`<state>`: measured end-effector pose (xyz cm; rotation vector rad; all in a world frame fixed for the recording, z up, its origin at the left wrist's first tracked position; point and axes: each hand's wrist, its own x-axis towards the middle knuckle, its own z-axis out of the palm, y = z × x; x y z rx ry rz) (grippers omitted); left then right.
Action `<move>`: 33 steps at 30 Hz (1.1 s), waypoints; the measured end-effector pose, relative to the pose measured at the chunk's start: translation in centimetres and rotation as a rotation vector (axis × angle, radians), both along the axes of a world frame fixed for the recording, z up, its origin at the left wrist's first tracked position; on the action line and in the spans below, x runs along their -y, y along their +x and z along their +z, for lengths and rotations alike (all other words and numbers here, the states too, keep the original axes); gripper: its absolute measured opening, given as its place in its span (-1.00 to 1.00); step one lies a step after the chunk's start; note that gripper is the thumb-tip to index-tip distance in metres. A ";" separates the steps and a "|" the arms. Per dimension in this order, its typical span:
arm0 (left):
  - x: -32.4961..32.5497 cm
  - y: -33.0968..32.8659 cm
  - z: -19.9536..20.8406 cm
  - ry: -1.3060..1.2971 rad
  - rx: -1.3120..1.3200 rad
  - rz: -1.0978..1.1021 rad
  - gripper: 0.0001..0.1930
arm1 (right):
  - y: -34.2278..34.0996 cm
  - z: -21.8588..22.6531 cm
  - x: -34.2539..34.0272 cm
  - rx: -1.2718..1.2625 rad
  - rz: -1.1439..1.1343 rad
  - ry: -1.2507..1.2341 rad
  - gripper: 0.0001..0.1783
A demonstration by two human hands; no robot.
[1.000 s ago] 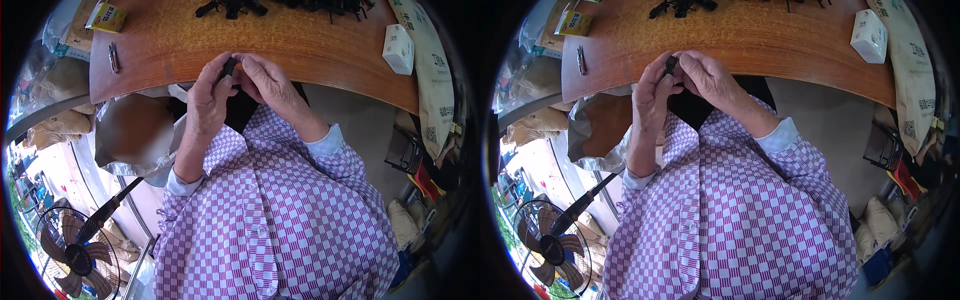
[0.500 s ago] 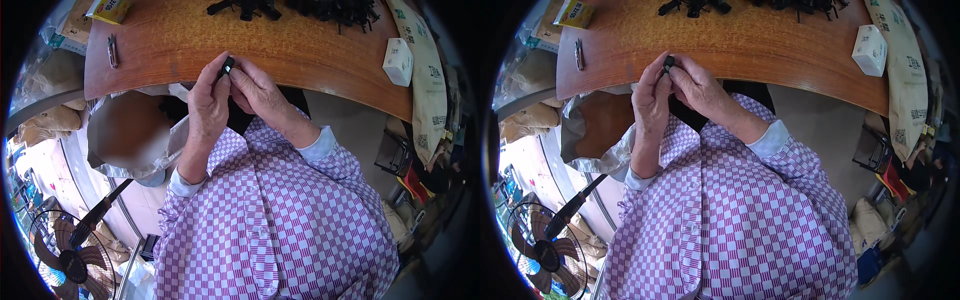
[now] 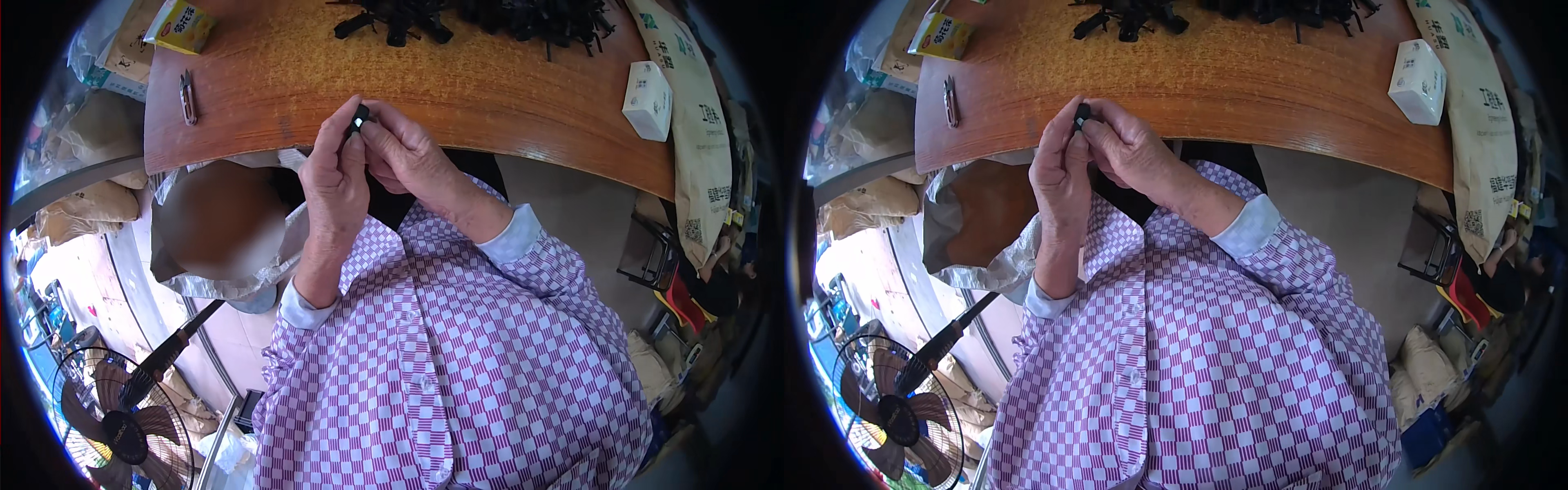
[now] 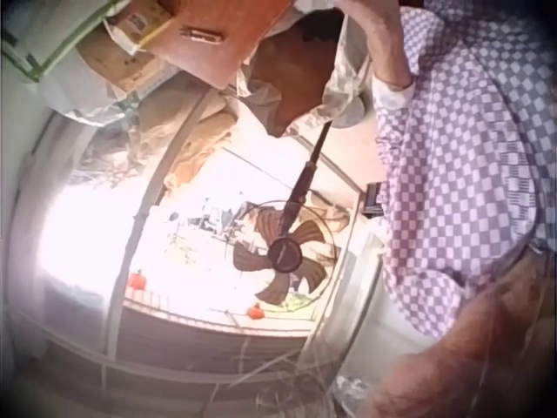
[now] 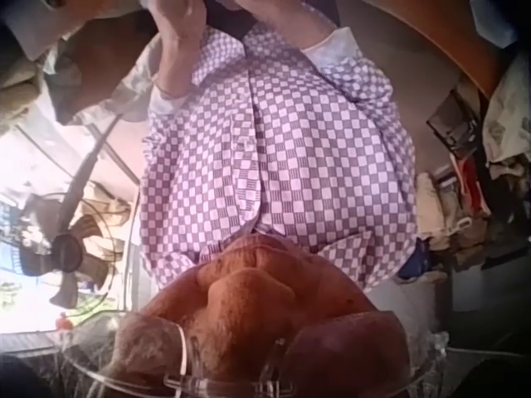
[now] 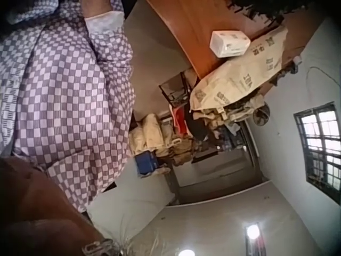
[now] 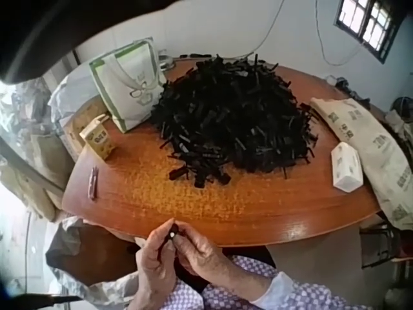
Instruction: Assembling small black plastic components at a workstation and placing them into a bag.
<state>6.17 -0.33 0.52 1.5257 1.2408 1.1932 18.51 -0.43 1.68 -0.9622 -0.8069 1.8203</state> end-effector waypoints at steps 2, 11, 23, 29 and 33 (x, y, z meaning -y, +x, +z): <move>-0.1 -0.4 0.1 -0.002 0.008 -0.002 -0.67 | 0.0 -0.4 -0.7 0.010 0.017 0.027 -0.76; 1.8 -12.1 -0.6 -0.227 -0.342 0.281 -0.66 | 7.6 -2.3 -5.6 1.521 -0.287 0.822 -0.53; 0.9 -8.9 -1.3 0.039 -0.590 0.184 -0.68 | 13.0 -1.1 -7.1 1.828 -0.159 0.745 -0.77; -1.4 -1.6 1.6 -0.149 -0.266 -0.187 -0.59 | 14.9 -0.4 -4.0 1.524 0.006 0.863 -0.81; -2.9 1.3 3.9 0.017 -0.478 -0.471 -0.38 | 13.1 1.2 -2.4 1.257 0.245 0.811 -0.79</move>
